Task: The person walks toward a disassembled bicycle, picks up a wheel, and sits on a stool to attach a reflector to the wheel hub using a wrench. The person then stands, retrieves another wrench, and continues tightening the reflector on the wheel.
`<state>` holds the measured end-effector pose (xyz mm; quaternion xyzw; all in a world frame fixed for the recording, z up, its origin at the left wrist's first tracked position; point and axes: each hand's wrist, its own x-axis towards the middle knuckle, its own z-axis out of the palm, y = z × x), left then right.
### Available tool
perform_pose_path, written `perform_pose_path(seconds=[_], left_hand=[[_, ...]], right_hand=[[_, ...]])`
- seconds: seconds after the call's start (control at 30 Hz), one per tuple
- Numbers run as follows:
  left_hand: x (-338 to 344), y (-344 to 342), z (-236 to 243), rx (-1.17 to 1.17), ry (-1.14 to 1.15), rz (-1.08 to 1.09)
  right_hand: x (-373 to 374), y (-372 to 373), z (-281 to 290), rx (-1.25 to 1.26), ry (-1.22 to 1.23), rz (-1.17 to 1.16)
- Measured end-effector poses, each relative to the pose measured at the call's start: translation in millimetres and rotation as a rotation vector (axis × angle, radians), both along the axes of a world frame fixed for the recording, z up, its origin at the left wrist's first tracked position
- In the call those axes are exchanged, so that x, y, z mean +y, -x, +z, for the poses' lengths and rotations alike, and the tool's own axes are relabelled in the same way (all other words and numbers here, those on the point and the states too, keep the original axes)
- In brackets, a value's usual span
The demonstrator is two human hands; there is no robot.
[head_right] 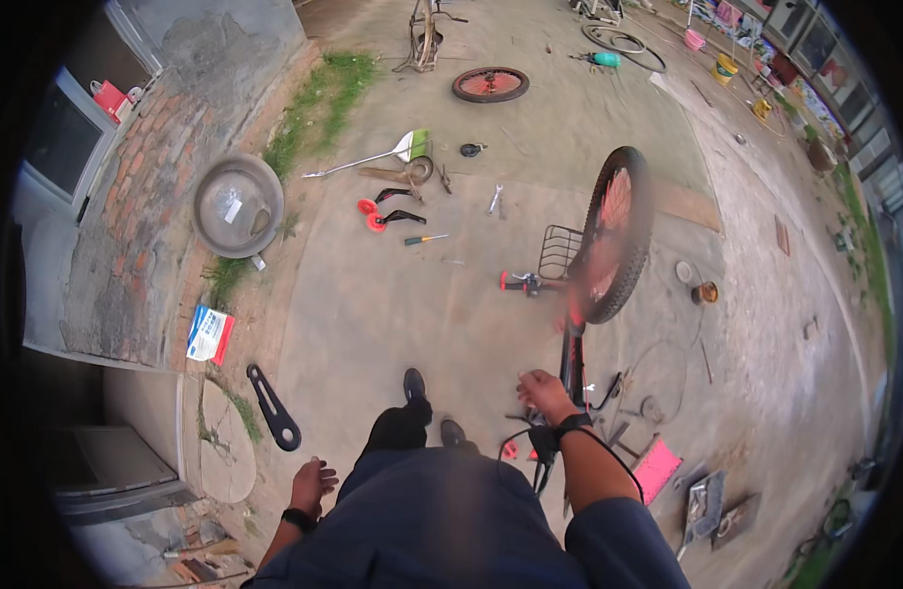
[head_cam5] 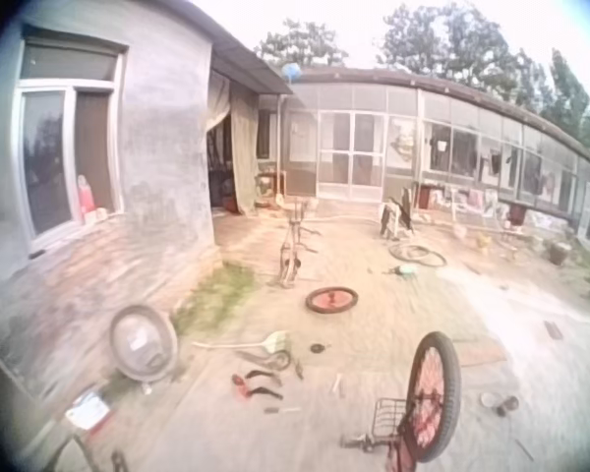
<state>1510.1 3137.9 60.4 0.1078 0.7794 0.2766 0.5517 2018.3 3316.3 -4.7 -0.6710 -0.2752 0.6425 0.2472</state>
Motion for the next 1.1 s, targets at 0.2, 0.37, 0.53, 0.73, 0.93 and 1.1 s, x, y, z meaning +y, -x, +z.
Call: perform_pose_path(seconds=[0.2,0.37,0.53,0.73,0.93,1.1], left_hand=[[160,31,-33,-0.019,-0.032,-0.146],[321,38,-42,-0.02,-0.049,-0.271],[477,18,-13,-0.006,-0.075,-0.412],[630,-33,-18,-0.014,-0.102,-0.55],[750,-102,-31,-0.013,-0.038,-0.549],[844,-153,-12,-0.004,-0.028,-0.514]], right_hand=[[74,-16,-15,-0.012,0.087,-0.173],[154,-16,-2,-0.094,0.091,-0.266],[229,-11,24,-0.049,0.098,-0.316],[324,-39,15,-0.031,0.098,-0.376],[462,-85,-2,-0.01,0.085,-0.369],[590,-146,-2,-0.033,0.093,-0.36]])
